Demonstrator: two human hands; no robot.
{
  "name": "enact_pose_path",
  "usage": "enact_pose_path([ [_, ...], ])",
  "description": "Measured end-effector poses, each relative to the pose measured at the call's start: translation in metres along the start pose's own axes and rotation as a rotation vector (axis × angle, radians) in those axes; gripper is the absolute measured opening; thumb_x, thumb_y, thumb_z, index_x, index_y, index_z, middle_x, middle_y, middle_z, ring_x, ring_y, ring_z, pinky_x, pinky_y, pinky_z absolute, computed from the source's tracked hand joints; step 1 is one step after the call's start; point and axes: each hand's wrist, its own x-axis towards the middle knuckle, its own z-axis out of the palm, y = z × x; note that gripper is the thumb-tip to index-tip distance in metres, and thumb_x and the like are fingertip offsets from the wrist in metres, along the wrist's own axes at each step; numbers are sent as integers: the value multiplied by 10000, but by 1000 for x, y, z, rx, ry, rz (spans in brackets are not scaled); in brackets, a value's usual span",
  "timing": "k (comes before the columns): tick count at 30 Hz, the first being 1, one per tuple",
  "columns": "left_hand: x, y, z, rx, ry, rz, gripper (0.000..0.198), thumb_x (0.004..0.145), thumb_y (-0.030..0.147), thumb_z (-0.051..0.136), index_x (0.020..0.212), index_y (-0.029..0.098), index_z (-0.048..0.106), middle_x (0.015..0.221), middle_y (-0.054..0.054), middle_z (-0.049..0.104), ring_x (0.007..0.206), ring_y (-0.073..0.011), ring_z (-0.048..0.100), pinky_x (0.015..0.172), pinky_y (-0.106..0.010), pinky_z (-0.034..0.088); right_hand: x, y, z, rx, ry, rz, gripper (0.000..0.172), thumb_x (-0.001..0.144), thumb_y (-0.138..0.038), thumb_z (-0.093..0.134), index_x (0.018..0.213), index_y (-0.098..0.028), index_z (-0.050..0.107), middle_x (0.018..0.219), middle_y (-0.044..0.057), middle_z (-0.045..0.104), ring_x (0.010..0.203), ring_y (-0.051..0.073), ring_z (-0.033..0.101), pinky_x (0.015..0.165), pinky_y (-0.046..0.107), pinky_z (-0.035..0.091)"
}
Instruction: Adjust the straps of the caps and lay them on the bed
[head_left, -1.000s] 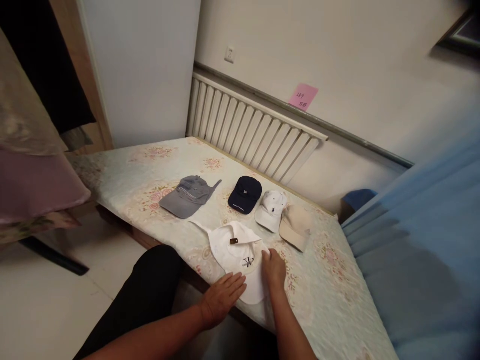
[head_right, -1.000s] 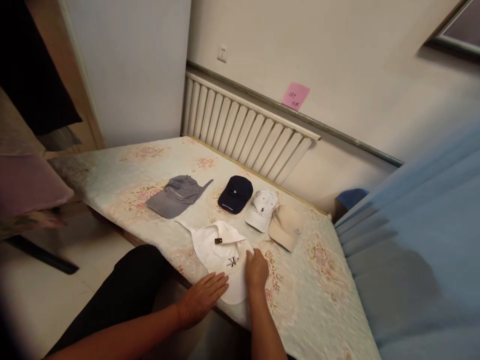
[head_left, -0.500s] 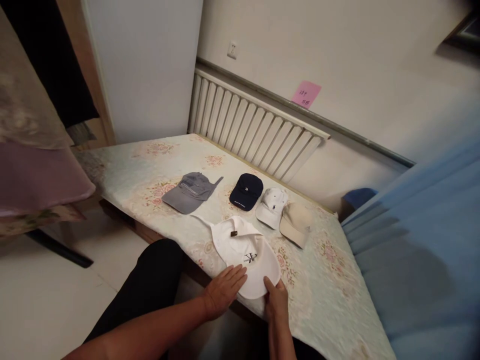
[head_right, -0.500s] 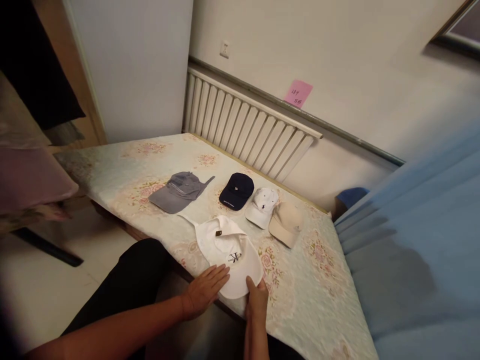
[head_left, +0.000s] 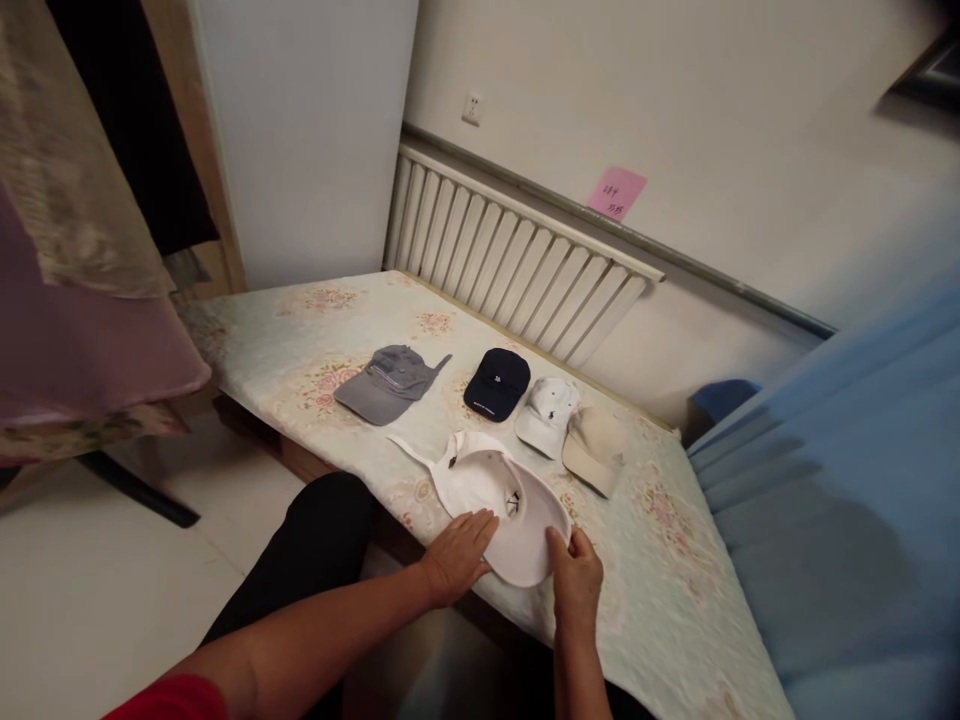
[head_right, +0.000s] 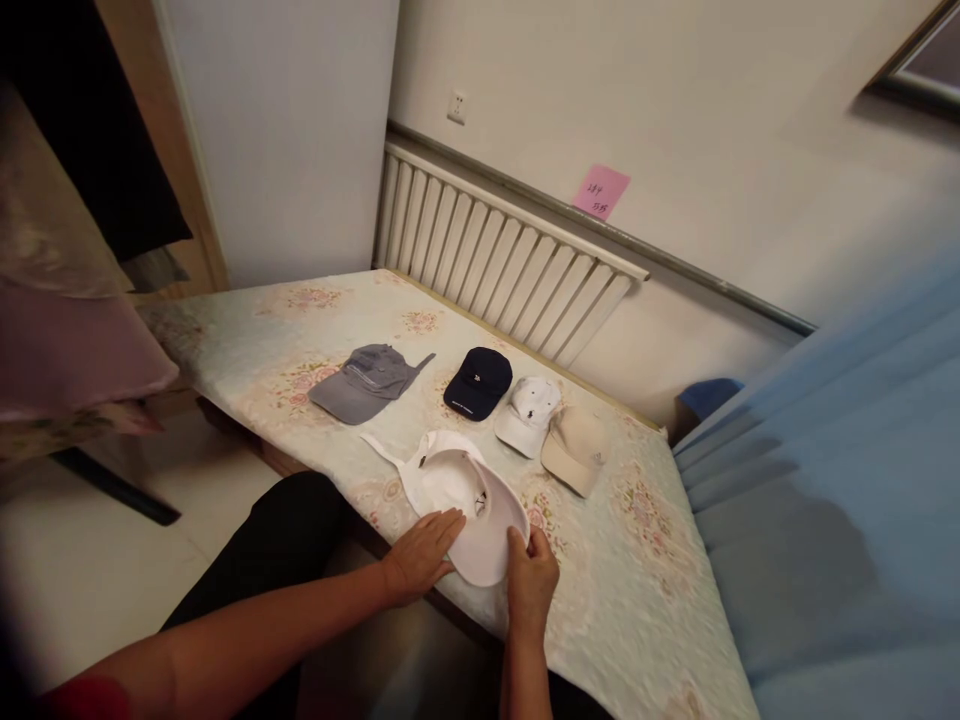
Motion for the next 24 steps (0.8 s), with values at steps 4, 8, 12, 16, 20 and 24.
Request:
enact_pose_path([
  [4,4,2,7,-23,47,-34,584,875,246,432,1412,94,264,1416,-152,417,1332,-243,344,1108,-409,225,-14,9,10,106,-10,75,400,746,-473,579,944,-135,661,765,23,693,689,181,604,604,256,462],
  [8,6,5,12,-42,75,-92,597,840,193,432,1404,82,271,1399,-160,434,1318,-235,362,1109,-406,226,-39,24,33,169,-40,170,456,709,-470,612,978,-105,658,893,96,724,819,236,649,714,303,493],
  [12,6,6,12,-55,24,-102,628,821,175,417,1415,80,240,1427,-163,400,1340,-238,324,1115,-428,212,-56,29,53,205,-87,293,527,691,-490,618,980,-54,678,969,153,720,930,284,655,779,333,496],
  [16,6,3,10,-42,-31,-72,584,871,220,385,1419,81,242,1444,-147,381,1348,-224,312,1126,-395,198,-56,17,53,194,-74,281,524,729,-496,571,957,-40,695,898,151,732,914,296,661,777,337,483],
  [20,7,-2,10,8,-21,-53,501,921,259,343,1394,99,307,1430,-138,406,1342,-222,331,1120,-382,211,-50,2,39,138,-29,260,488,735,-483,569,918,-51,704,701,114,732,847,295,668,746,327,459],
  [24,9,-6,12,47,-3,-51,448,933,291,344,1342,117,395,1392,-132,456,1333,-232,349,1103,-395,236,-45,-5,27,63,22,241,418,720,-479,578,799,-91,711,628,101,717,802,298,662,712,329,439],
])
